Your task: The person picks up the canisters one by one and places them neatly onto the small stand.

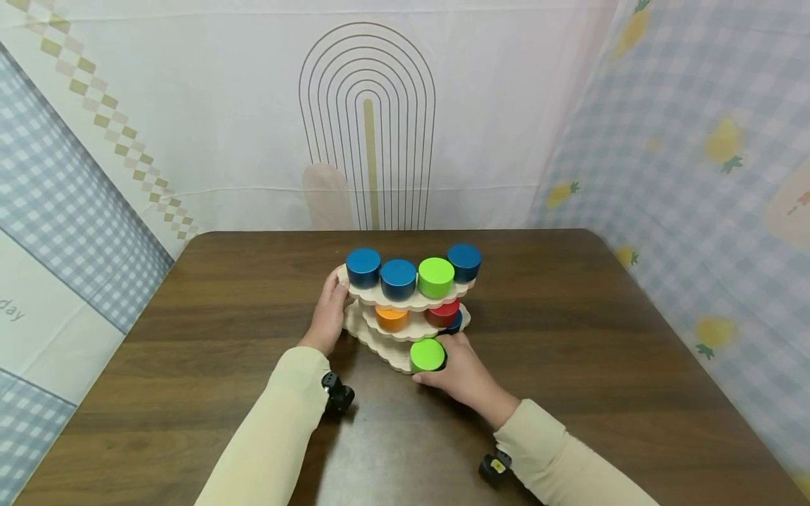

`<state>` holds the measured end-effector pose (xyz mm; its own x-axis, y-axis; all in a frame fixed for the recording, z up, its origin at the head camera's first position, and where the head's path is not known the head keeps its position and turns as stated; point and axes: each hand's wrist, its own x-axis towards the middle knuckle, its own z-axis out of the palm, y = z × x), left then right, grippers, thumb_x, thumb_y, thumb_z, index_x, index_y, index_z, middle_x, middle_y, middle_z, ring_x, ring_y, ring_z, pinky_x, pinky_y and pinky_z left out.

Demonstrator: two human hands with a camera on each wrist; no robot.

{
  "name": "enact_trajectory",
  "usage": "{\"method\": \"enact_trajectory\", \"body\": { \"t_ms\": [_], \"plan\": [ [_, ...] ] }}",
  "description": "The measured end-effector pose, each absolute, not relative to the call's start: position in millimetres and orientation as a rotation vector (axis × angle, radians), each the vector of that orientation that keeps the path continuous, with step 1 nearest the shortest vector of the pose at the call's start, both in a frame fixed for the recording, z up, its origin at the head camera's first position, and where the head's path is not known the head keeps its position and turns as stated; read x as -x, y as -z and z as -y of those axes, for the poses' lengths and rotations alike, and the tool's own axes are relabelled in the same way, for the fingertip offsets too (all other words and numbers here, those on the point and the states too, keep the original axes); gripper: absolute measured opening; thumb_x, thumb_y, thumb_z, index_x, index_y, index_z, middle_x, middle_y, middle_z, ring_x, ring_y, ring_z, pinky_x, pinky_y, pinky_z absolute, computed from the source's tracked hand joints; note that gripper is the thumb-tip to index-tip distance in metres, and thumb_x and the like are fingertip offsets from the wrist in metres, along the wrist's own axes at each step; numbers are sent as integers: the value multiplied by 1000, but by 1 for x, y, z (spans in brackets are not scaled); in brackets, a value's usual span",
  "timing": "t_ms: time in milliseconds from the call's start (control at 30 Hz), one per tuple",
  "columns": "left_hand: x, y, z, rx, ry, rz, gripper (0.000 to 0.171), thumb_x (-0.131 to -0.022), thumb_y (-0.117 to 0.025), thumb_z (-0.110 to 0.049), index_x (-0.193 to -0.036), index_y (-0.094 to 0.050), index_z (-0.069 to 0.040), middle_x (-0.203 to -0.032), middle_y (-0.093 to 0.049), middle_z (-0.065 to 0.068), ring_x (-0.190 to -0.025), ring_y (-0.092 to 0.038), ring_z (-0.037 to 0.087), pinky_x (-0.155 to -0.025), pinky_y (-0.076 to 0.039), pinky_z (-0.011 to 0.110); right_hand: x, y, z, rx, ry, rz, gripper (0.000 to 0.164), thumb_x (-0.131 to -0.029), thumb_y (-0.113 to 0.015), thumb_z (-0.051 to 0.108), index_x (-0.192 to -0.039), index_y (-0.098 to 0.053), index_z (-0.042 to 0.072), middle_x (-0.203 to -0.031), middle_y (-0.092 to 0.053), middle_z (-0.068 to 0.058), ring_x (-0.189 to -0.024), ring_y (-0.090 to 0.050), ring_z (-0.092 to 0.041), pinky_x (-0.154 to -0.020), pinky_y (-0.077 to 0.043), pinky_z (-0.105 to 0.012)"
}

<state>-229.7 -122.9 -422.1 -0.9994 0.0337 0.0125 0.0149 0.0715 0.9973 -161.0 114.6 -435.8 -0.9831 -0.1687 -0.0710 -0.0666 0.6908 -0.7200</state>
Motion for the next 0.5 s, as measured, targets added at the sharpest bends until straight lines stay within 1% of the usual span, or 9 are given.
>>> {"method": "enact_trajectory", "body": {
  "t_ms": [200,367,500],
  "plan": [
    [232,427,124,-47,-2111,-2319,51,-106,-27,-35,-153,-18,-18,-155,-25,10,-130,-33,34,-112,-25,55,162,438,-110,199,1184,-2776,70,-69,-88,26,-123,-56,-5,-110,-48,-16,-96,-50,-26,-88,-47,-42],
    [232,427,124,-51,-2111,-2325,51,-106,-27,-35,-153,-19,-18,-154,-26,10,-129,-34,33,-112,-25,54,163,437,-108,188,1182,-2767,69,-70,-88,24,-123,-55,-6,-108,-49,-16,-94,-49,-25,-86,-47,-40],
    [233,428,123,-61,-2128,-2316,50,-106,-27,-33,-153,-20,-17,-155,-26,10,-130,-34,34,-112,-24,54,164,436,-109,185,1173,-2767,66,-71,-87,22,-121,-55,-7,-105,-49,-15,-88,-48,-24,-79,-46,-36]
  ]
}}
